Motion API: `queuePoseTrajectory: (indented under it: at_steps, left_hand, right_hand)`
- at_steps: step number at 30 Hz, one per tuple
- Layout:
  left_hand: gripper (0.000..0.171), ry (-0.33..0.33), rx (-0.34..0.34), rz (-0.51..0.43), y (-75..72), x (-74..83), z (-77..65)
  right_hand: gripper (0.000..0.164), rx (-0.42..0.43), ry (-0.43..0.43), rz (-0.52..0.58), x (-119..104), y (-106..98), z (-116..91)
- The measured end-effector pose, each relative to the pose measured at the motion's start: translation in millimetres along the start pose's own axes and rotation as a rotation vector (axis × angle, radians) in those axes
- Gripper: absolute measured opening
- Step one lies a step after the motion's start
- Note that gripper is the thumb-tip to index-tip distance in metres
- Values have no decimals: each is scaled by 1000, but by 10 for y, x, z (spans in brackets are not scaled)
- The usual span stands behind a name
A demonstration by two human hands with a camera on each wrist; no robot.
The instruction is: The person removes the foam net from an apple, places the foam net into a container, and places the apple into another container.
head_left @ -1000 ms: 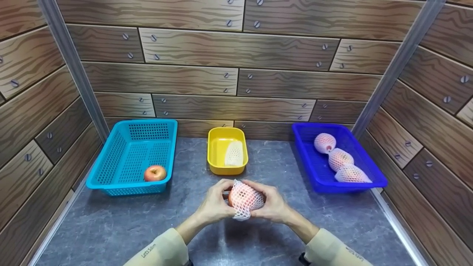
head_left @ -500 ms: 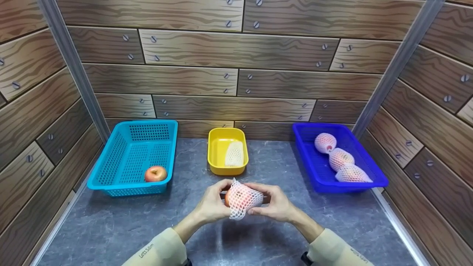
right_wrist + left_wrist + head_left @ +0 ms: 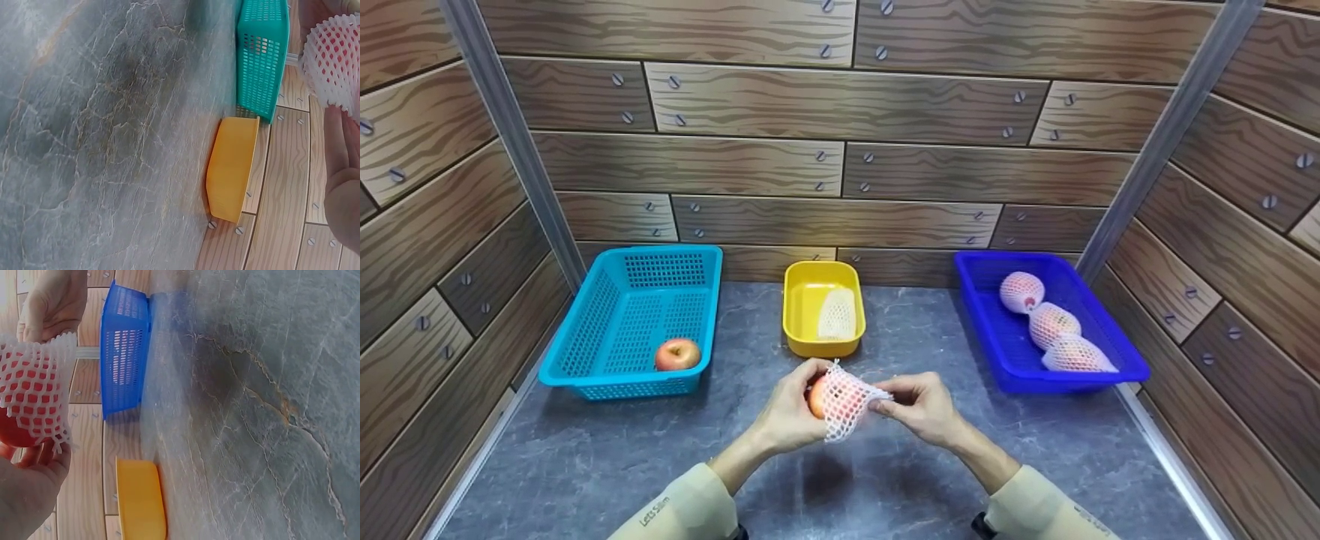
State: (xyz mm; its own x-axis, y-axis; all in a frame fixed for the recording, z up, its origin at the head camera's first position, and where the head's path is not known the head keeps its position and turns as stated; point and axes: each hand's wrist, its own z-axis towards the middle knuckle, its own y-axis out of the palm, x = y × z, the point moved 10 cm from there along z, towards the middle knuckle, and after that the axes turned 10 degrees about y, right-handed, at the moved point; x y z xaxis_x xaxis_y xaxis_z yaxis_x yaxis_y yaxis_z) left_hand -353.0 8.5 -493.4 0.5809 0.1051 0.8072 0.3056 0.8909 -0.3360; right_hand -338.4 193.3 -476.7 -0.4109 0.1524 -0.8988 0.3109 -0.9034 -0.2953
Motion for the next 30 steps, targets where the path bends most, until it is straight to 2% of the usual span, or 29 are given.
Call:
queuePoseTrajectory:
  at_steps: [6, 14, 21, 30]
  left_hand:
    - [69, -19, 21, 0, -57, -6, 13]
    - [70, -58, 31, -45, -149, -35, -6]
    - [70, -79, 41, -65, -236, -91, -16]
    - [70, -135, 82, -12, -382, -197, -98]
  right_hand:
    - [11, 64, -36, -9, -52, -65, -3]
    - [11, 68, -96, -18, -100, -98, -15]
    - [12, 143, -53, -77, -60, -256, -31]
    - [13, 210, -10, -104, -68, -430, -28]
